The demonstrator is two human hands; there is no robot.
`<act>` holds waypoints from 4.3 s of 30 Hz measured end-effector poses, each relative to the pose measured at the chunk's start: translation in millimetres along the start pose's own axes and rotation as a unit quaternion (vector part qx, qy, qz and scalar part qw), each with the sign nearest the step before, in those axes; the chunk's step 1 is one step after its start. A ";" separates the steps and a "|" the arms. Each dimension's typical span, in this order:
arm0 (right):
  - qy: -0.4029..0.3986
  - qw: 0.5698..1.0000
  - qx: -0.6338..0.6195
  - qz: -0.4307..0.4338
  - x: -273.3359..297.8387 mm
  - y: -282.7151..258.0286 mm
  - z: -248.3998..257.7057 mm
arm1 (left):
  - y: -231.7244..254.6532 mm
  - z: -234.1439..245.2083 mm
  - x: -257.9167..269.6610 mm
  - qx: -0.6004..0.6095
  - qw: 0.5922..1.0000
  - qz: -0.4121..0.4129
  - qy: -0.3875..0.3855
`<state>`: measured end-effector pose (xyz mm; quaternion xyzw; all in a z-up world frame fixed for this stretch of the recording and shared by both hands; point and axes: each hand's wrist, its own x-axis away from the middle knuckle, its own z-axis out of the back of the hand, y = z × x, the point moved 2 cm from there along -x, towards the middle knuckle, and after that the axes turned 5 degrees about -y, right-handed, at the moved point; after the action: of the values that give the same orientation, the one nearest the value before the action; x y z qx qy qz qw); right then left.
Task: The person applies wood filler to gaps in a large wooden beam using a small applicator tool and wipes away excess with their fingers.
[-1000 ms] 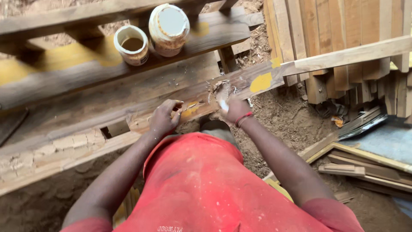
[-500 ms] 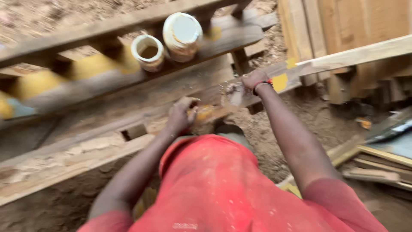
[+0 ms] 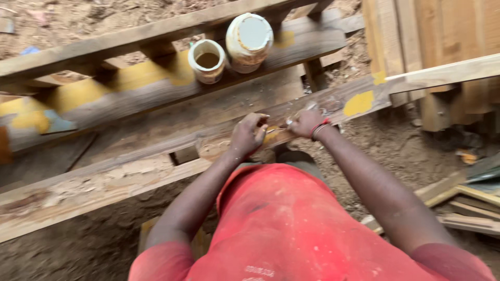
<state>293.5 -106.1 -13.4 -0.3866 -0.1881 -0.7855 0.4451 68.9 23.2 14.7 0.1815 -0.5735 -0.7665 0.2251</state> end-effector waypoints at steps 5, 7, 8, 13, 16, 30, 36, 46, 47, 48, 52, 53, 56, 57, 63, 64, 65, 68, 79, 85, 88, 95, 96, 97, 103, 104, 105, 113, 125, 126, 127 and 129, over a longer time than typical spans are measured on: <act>0.031 0.998 -0.048 0.028 32.2 -8.6 -13.2 | 10.2 8.6 -3.0 -0.018 1.000 0.014 -0.002; 0.020 0.998 -0.055 0.040 38.1 -12.8 -10.7 | 9.7 14.8 -1.8 -0.015 1.000 0.020 0.005; 0.000 0.998 -0.057 0.032 40.7 -13.3 -7.7 | 9.0 16.8 0.6 -0.015 1.000 0.019 0.012; -0.089 0.970 -0.221 0.041 51.2 10.3 21.2 | -2.3 29.6 16.4 -0.024 0.999 0.023 0.022; 0.067 0.855 -0.514 -0.014 46.3 36.3 27.3 | -10.4 35.7 29.2 -0.012 0.997 0.071 0.022; 0.233 0.960 -0.123 0.095 31.0 -11.4 -8.5 | -11.1 24.7 -5.6 -0.076 0.997 -0.012 -0.027; 0.035 0.989 -0.119 -0.076 34.4 43.1 -15.1 | 4.3 20.6 -4.0 -0.053 0.997 0.000 -0.056; -0.015 0.994 -0.071 -0.086 29.3 65.4 -35.7 | 4.0 -1.2 9.5 -0.026 0.998 -0.023 -0.058; 0.057 0.985 -0.153 -0.064 25.9 49.2 -43.4 | 2.8 0.6 14.8 -0.020 0.997 -0.003 -0.074; 0.135 0.965 -0.219 -0.043 18.1 40.3 -41.1 | 4.2 -6.7 6.9 -0.008 0.997 0.010 -0.079; 0.361 0.915 -0.180 -0.012 48.9 -15.3 -80.5 | 2.0 -7.0 6.3 -0.042 0.997 -0.013 -0.064; 0.314 0.931 -0.178 -0.047 57.3 -19.2 -82.8 | 2.1 -4.4 7.9 -0.023 0.997 -0.029 -0.063; 0.141 0.983 -0.088 -0.074 66.8 7.3 -70.5 | -3.9 -2.8 15.0 -0.047 0.998 -0.007 -0.044; 0.126 0.984 -0.095 -0.080 63.5 23.8 -66.2 | -4.9 -4.4 25.9 -0.033 0.998 0.007 -0.058; 0.097 0.977 -0.157 -0.110 -38.9 156.9 -33.8 | -11.9 -7.6 38.6 -0.022 0.997 0.006 -0.073; 0.138 0.980 -0.123 -0.075 -56.3 153.2 -42.7 | -12.6 -6.0 40.2 -0.024 0.997 0.007 -0.076; 0.178 0.979 -0.088 -0.039 -69.9 150.5 -46.1 | -13.5 -5.1 38.0 -0.026 0.997 0.008 -0.078; 0.053 0.995 -0.053 -0.073 -64.4 115.4 -84.2 | -16.4 -3.9 40.4 -0.020 0.999 0.021 -0.041; 0.017 0.989 -0.131 -0.064 1.0 -18.2 -100.1 | 2.5 0.2 36.7 0.006 0.998 0.039 -0.044; 0.062 0.948 -0.256 -0.176 -62.2 150.7 -17.1 | -13.5 17.1 42.5 0.003 0.998 0.063 -0.022; 0.106 0.962 -0.187 -0.167 -78.6 147.7 -23.8 | -27.0 18.4 49.3 -0.002 0.996 0.087 -0.032; 0.034 0.982 -0.135 -0.125 -26.4 19.1 -53.7 | -29.3 14.1 46.8 0.008 0.995 0.086 -0.045; 0.003 0.995 -0.031 -0.091 -14.9 -8.4 -54.6 | -24.6 12.2 44.9 0.009 0.996 0.077 -0.049; -0.013 0.986 -0.131 -0.104 1.2 -26.0 -58.7 | -19.6 10.7 40.9 0.010 0.996 0.068 -0.053; 0.188 0.952 -0.190 -0.151 -8.2 19.4 -60.5 | 5.8 22.2 13.2 -0.001 0.999 0.002 -0.042; 0.181 0.947 -0.189 -0.186 -19.7 48.1 -52.5 | 6.6 25.4 16.1 -0.009 0.999 0.003 -0.035; 0.136 0.957 -0.171 -0.191 -33.4 73.2 -40.8 | 6.7 26.9 19.0 -0.011 0.999 0.012 -0.034; 0.002 0.992 -0.074 -0.104 -88.2 59.5 -52.5 | -17.4 34.0 38.1 -0.016 0.998 0.050 -0.024; -0.087 0.983 0.159 0.010 -89.5 94.2 -82.6 | -8.7 17.3 18.8 0.005 1.000 -0.008 0.014; -0.055 0.993 0.097 -0.039 -90.6 110.3 -63.2 | -12.3 22.8 17.3 -0.002 1.000 -0.015 0.027; 0.022 0.993 -0.057 -0.098 -88.5 120.6 -40.1 | -14.0 26.5 23.9 -0.001 1.000 0.003 0.024; 0.046 0.981 -0.164 -0.093 -76.9 107.9 -7.5 | -19.7 32.5 27.9 0.002 0.999 0.030 0.028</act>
<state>404.8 -125.9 -83.0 -0.3982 -0.0711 -0.8609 0.3085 25.5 38.4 4.2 0.1862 -0.5735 -0.7529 0.2639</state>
